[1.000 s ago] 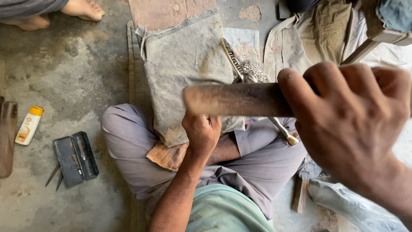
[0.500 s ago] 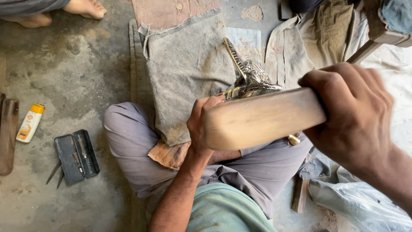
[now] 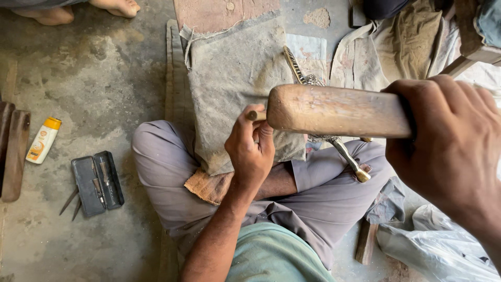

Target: The person uses a wooden mallet and a small metal punch to emboss decorative patterns onto a silver-colored metal animal sculpture. They repeatedly reposition the sculpture to access different areas, including the legs, body, and curved horn, while striking the punch to create detailed surface textures.

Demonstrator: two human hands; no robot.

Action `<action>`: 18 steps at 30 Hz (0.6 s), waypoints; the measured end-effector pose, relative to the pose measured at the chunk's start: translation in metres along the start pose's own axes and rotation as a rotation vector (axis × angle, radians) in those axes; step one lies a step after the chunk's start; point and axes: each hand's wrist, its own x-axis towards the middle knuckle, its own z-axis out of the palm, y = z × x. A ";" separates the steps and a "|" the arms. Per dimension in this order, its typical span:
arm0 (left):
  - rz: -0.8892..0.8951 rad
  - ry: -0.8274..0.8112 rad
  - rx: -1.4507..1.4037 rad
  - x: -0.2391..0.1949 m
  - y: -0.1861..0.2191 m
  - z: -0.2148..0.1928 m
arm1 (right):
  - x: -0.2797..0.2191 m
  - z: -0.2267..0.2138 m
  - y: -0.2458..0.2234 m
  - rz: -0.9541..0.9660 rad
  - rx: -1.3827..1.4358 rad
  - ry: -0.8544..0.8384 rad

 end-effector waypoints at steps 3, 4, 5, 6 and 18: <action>0.053 -0.010 0.183 -0.007 -0.003 0.000 | 0.000 -0.005 -0.003 0.138 0.401 -0.015; 0.054 -0.023 0.165 -0.011 -0.006 0.000 | 0.001 -0.006 -0.005 0.131 0.418 -0.007; 0.058 -0.037 0.143 -0.015 -0.008 0.000 | 0.001 -0.009 -0.007 0.127 0.433 0.004; 0.062 -0.051 0.122 -0.018 -0.012 0.000 | 0.003 -0.009 -0.011 0.041 0.289 0.041; 0.138 -0.052 0.104 -0.023 -0.018 0.001 | 0.018 -0.035 -0.030 -0.181 -0.221 0.009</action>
